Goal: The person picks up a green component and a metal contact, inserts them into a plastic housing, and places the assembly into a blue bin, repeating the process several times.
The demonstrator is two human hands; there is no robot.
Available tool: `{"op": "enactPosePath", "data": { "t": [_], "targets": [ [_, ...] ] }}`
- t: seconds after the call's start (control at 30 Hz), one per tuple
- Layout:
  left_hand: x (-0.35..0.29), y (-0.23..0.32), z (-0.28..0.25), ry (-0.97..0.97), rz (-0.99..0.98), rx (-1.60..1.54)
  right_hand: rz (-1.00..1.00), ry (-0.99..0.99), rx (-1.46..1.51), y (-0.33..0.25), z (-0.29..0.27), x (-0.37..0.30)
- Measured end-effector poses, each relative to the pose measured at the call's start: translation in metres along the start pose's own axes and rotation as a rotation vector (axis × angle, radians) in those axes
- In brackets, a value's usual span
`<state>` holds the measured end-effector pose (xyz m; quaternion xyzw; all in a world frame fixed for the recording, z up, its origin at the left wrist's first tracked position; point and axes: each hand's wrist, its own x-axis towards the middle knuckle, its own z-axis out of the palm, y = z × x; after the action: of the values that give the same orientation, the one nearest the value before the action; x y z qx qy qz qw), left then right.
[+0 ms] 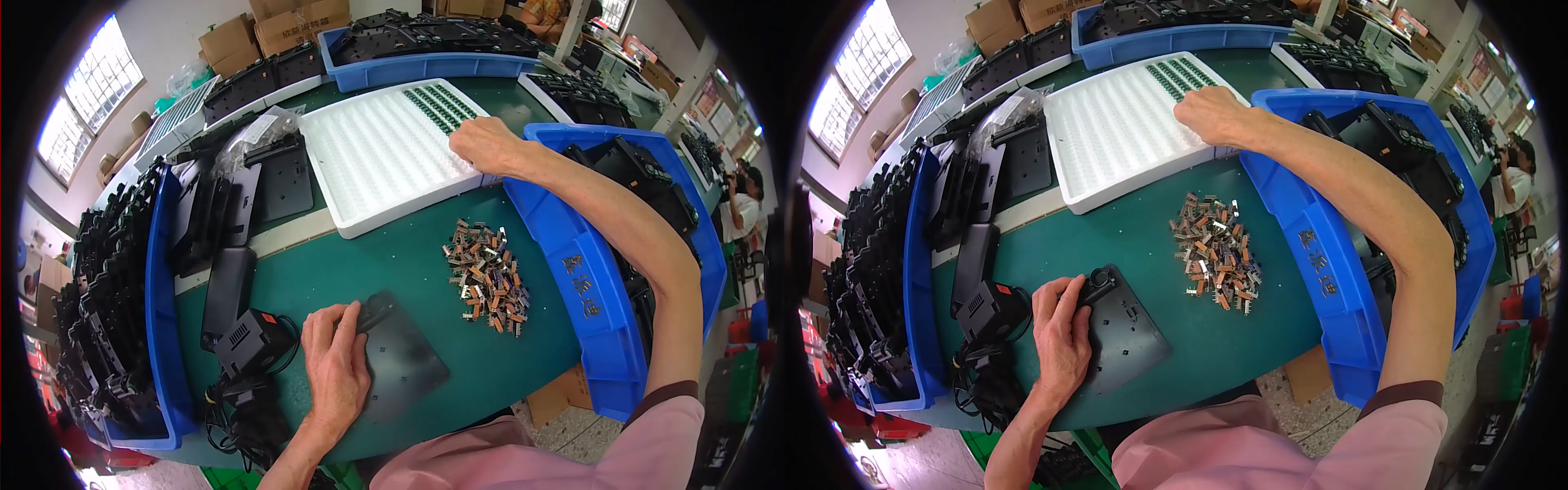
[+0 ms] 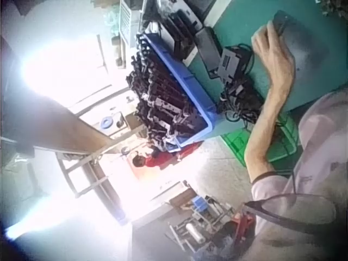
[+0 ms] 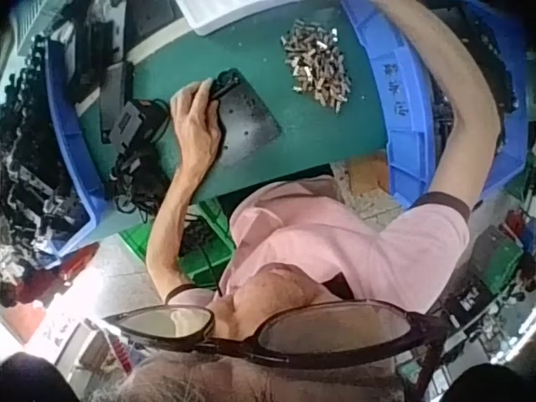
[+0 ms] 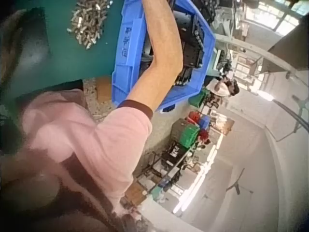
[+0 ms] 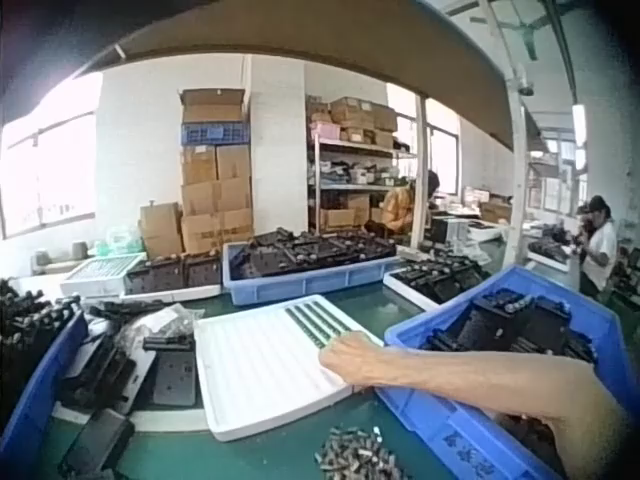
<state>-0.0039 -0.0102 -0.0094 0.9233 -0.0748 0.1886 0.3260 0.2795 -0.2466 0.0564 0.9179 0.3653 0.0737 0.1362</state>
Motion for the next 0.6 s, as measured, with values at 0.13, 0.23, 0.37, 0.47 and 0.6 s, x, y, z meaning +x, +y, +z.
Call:
{"op": "enactPosePath", "data": {
  "t": [0.13, 0.23, 0.37, 0.47, 0.6],
  "targets": [
    [0.003, 0.003, 0.006, 0.018, 0.042, -0.005, -0.186, 0.021, -0.039, 0.018, 0.006, -0.008],
    [-0.007, -0.007, 0.0, 0.047, 0.027, 0.031, -0.186, -0.052, 0.054, 0.0, 0.0, 0.01],
    [-0.006, 0.006, 0.0, -0.008, 0.032, 0.063, -0.17, -0.113, 0.066, 0.011, 0.001, 0.007],
    [-0.007, 0.004, 0.002, -0.016, 0.042, 0.066, -0.205, -0.17, 0.117, 0.018, 0.007, 0.017],
    [-0.008, 0.001, 0.002, -0.021, 0.032, 0.085, -0.139, -0.288, 0.211, 0.019, 0.001, 0.021]
  ]
}}
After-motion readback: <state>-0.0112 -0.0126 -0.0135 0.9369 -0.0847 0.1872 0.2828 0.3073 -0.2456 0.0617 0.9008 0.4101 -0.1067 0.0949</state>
